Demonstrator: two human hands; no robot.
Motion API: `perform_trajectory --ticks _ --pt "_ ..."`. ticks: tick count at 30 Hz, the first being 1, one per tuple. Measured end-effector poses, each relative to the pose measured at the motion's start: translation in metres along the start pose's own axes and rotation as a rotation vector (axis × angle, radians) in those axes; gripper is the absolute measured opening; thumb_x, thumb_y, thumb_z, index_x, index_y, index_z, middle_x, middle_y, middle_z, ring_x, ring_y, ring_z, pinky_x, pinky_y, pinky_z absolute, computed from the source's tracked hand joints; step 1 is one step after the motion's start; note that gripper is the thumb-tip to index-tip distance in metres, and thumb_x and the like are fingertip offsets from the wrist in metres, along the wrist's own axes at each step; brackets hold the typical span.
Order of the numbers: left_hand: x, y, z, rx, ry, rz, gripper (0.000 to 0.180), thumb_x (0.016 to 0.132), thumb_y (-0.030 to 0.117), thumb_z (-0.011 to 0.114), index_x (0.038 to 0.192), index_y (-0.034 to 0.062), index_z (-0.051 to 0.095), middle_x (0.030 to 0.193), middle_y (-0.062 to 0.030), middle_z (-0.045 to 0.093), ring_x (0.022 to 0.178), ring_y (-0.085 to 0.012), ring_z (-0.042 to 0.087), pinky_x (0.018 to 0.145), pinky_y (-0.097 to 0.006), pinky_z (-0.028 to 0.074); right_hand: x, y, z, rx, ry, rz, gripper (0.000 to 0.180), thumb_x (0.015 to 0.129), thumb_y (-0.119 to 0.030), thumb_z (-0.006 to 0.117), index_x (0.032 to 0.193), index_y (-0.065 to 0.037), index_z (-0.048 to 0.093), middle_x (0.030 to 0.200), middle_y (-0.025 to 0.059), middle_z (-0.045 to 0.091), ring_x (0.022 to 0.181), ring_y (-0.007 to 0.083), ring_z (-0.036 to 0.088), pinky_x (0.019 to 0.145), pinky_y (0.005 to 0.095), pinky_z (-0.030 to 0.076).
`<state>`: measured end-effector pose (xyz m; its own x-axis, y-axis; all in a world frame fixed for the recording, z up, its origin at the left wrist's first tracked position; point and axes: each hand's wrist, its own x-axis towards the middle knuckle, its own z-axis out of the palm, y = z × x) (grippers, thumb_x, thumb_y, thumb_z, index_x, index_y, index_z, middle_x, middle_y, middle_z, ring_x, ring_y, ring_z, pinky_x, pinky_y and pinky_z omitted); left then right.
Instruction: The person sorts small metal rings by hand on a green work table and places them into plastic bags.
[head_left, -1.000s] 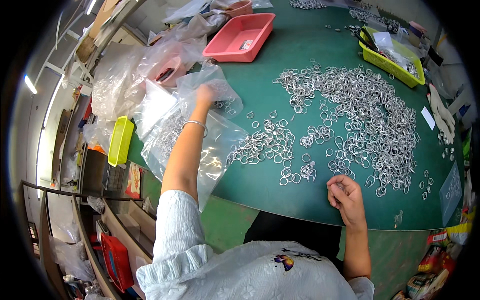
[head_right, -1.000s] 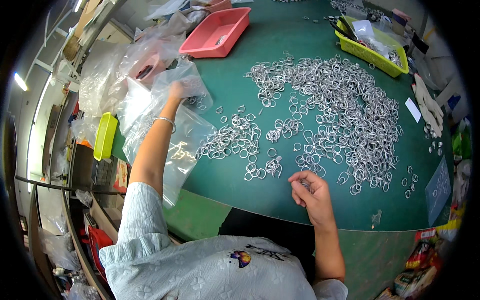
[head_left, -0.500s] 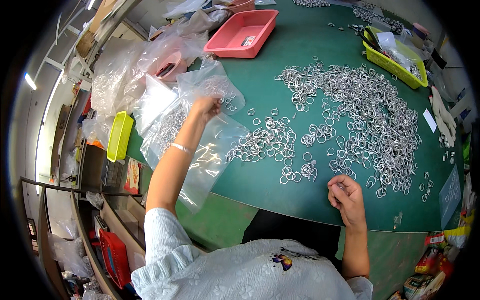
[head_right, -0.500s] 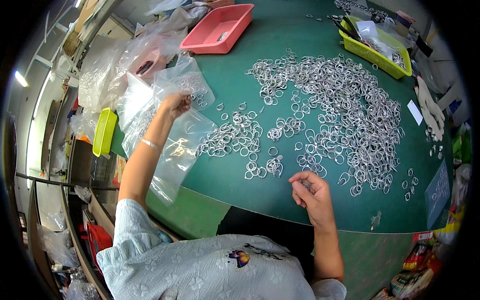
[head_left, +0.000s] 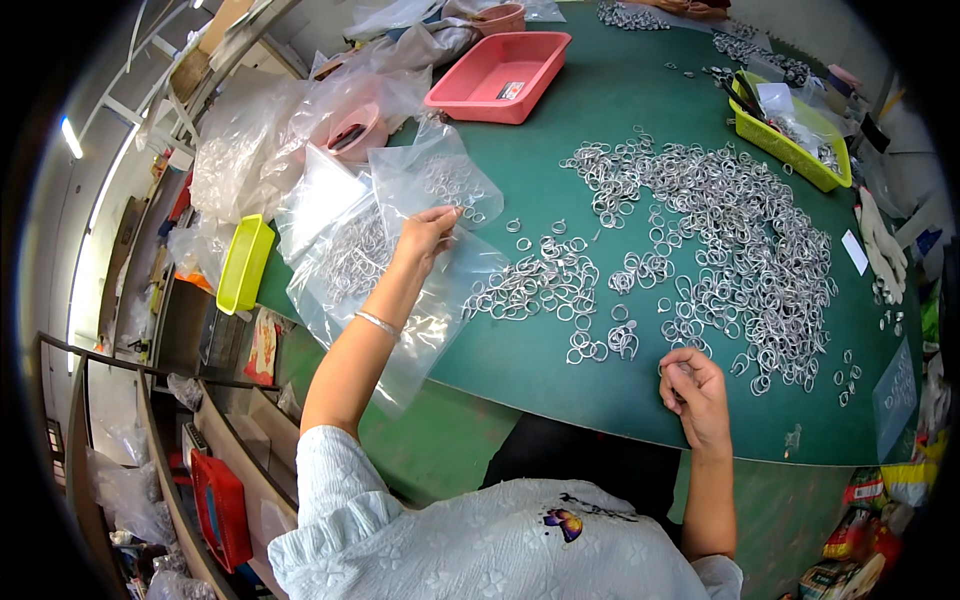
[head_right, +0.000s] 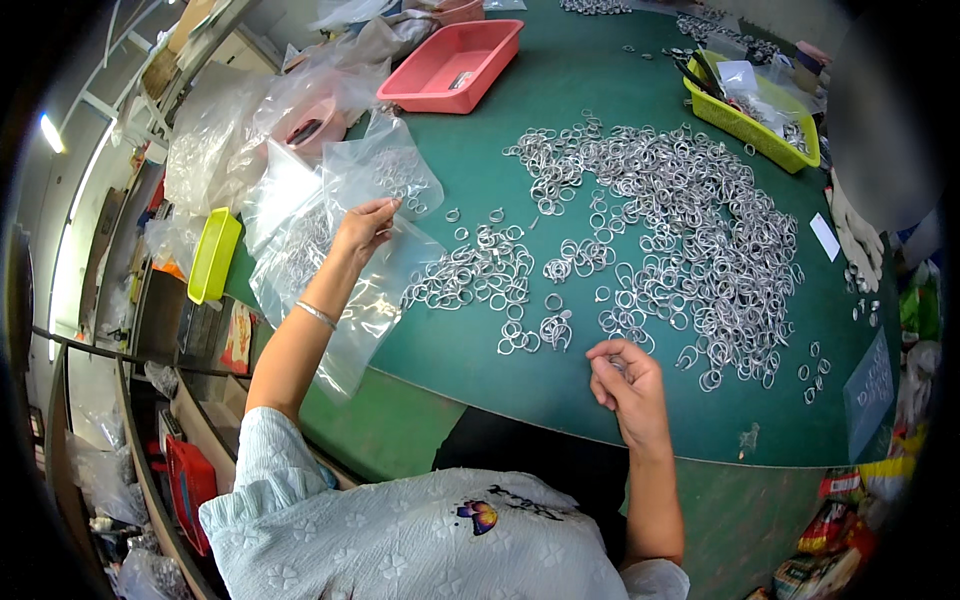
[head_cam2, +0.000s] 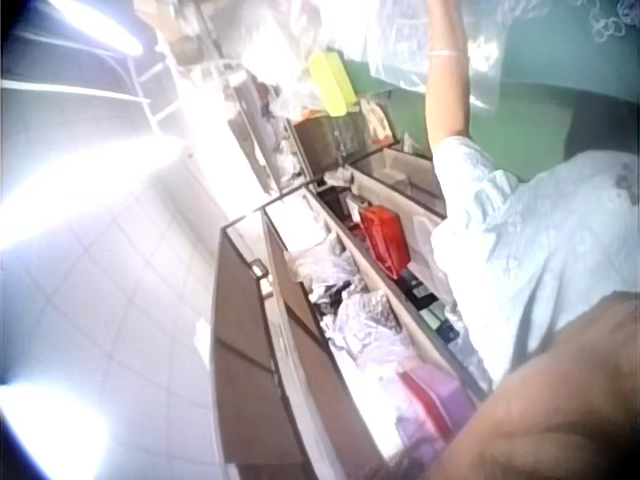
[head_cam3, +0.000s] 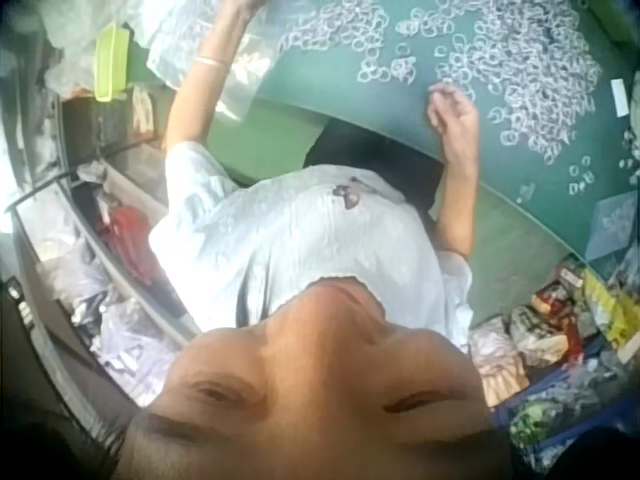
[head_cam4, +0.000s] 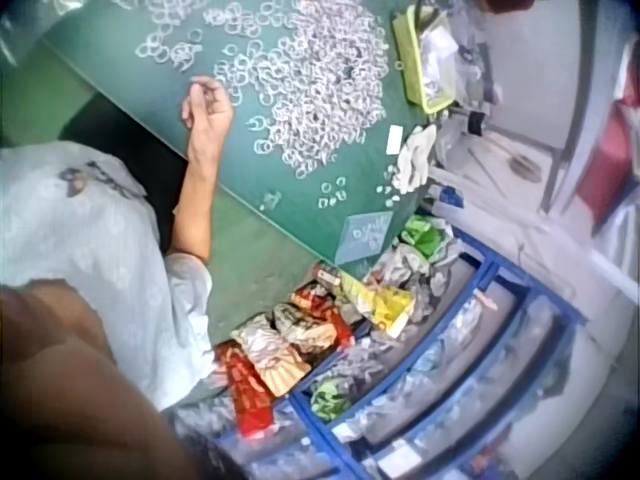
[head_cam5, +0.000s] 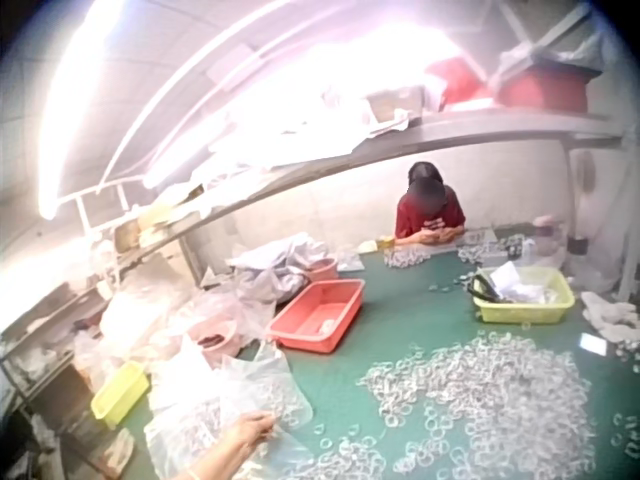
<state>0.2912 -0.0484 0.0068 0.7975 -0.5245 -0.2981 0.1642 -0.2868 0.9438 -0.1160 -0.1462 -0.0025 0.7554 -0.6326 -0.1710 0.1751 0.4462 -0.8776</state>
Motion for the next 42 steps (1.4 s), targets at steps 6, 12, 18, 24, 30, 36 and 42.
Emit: perform_trajectory --ticks 6,12,18,24,30,36,42 --pt "0.040 -0.006 -0.009 0.374 0.312 0.384 0.025 0.079 0.007 0.061 0.104 0.0020 0.062 0.076 -0.0046 0.059 0.059 -0.0108 0.050 0.056 -0.025 0.042 0.001 -0.001 0.003 -0.024 -0.006 0.007 0.009 0.087 -0.007 0.055 0.091 0.001 0.056 0.065 -0.0017 0.046 0.051 0.0052 0.042 0.043 0.0176 0.027" --pt "0.022 0.005 0.007 -0.526 0.170 -0.063 0.038 0.083 -0.001 0.049 0.120 -0.0065 0.043 0.088 -0.0108 0.053 0.072 -0.0158 0.054 0.059 -0.025 0.046 -0.001 0.001 0.001 -0.010 -0.012 0.005 0.010 0.088 -0.010 0.054 0.092 -0.001 0.055 0.065 0.0008 0.047 0.050 0.0069 0.042 0.042 0.0187 0.027" --pt "-0.074 0.010 0.042 -0.434 -0.312 -0.114 0.032 0.087 -0.004 0.046 0.119 -0.0116 0.043 0.099 -0.0159 0.058 0.086 -0.0170 0.059 0.075 -0.025 0.052 0.000 -0.001 0.001 0.011 0.003 -0.005 0.011 0.089 -0.011 0.054 0.092 0.000 0.055 0.064 -0.0009 0.046 0.051 0.0058 0.042 0.042 0.0184 0.027" --pt "-0.050 -0.009 0.022 0.038 -0.089 0.103 0.026 0.087 0.003 0.052 0.111 -0.0060 0.054 0.094 -0.0114 0.061 0.077 -0.0147 0.060 0.064 -0.027 0.050 0.001 0.001 0.001 -0.021 -0.027 -0.024 0.012 0.089 -0.012 0.054 0.092 0.000 0.055 0.064 0.0007 0.046 0.049 0.0071 0.041 0.042 0.0194 0.027" --pt "0.003 -0.028 0.015 0.892 0.241 0.853 0.020 0.077 0.005 0.063 0.096 0.0012 0.065 0.080 -0.0163 0.061 0.067 -0.0288 0.059 0.064 -0.040 0.046 0.001 0.001 0.002 -0.037 -0.018 -0.021 0.011 0.088 -0.011 0.055 0.092 -0.001 0.055 0.064 0.0005 0.047 0.048 0.0072 0.041 0.041 0.0194 0.028" --pt "0.029 -0.033 0.012 1.061 0.213 0.790 0.017 0.075 0.011 0.065 0.089 0.0020 0.065 0.078 -0.0168 0.058 0.070 -0.0305 0.059 0.065 -0.038 0.047 0.001 0.001 0.003 -0.016 -0.013 -0.008 0.010 0.088 -0.010 0.056 0.091 0.000 0.055 0.064 -0.0002 0.047 0.050 0.0064 0.042 0.042 0.0183 0.028" --pt "0.019 -0.010 0.001 0.278 -0.026 0.191 0.014 0.080 0.013 0.062 0.086 -0.0007 0.062 0.074 -0.0070 0.058 0.067 -0.0141 0.055 0.057 -0.029 0.045 0.000 0.004 0.002 -0.016 -0.006 -0.007 0.009 0.088 -0.007 0.055 0.091 0.001 0.056 0.065 -0.0013 0.047 0.052 0.0052 0.043 0.042 0.0175 0.027"
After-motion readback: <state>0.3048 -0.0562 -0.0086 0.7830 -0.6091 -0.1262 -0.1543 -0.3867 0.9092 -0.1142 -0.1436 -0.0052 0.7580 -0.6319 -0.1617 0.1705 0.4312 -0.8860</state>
